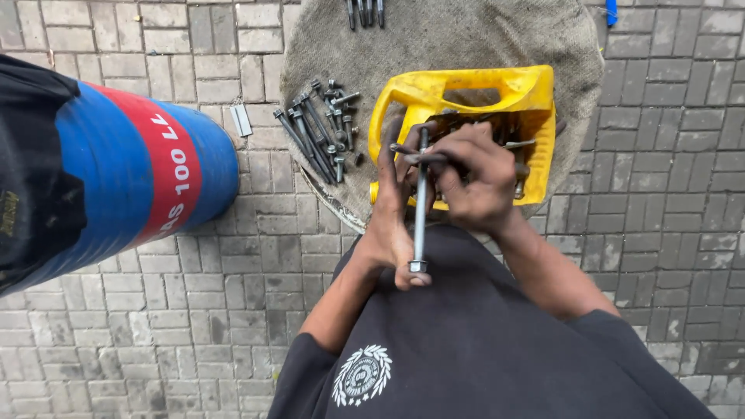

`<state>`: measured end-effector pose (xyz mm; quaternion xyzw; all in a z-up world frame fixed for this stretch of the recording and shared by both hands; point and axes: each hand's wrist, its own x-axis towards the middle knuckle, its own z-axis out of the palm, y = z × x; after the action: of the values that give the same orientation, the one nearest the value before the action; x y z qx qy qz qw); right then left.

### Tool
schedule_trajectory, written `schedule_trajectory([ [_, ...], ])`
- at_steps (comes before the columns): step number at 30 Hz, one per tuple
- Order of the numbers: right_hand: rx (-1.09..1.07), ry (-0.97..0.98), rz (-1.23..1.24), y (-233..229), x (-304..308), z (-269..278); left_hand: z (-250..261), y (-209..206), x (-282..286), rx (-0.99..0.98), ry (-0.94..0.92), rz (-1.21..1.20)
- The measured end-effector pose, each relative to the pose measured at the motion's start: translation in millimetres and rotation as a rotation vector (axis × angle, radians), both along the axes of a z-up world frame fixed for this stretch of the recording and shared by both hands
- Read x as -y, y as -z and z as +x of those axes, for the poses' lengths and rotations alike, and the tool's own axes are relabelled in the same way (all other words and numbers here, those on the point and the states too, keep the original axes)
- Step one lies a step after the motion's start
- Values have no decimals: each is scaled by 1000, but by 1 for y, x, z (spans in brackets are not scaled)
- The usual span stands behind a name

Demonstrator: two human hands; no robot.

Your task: The person holds a bolt and rotates it in their hands, then uses a wire brush to scrub the bolt's surface. They continue to scrub the bolt with the wire brush, rotating it to clean different sides.

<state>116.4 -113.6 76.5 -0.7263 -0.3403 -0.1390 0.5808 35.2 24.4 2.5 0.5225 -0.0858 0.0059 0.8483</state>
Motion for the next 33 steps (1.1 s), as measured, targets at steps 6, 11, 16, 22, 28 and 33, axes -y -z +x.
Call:
schedule_trajectory([
  [6,101,-46,-38,-18,-4,-18,9,-43,8,-18,23,-180],
  [11,18,-28,32,-18,-12,-43,10,-70,-5,-25,-30,-137],
  [16,124,-51,-14,-8,-6,-18,5,-45,-10,152,-34,71],
  [22,-69,-196,88,-30,-14,-43,15,-23,-18,144,-20,139],
  [28,142,-75,-48,-37,-13,-24,12,-30,-19,337,-32,159],
  [33,158,-128,1,-13,-3,4,5,-70,-27,197,27,92],
])
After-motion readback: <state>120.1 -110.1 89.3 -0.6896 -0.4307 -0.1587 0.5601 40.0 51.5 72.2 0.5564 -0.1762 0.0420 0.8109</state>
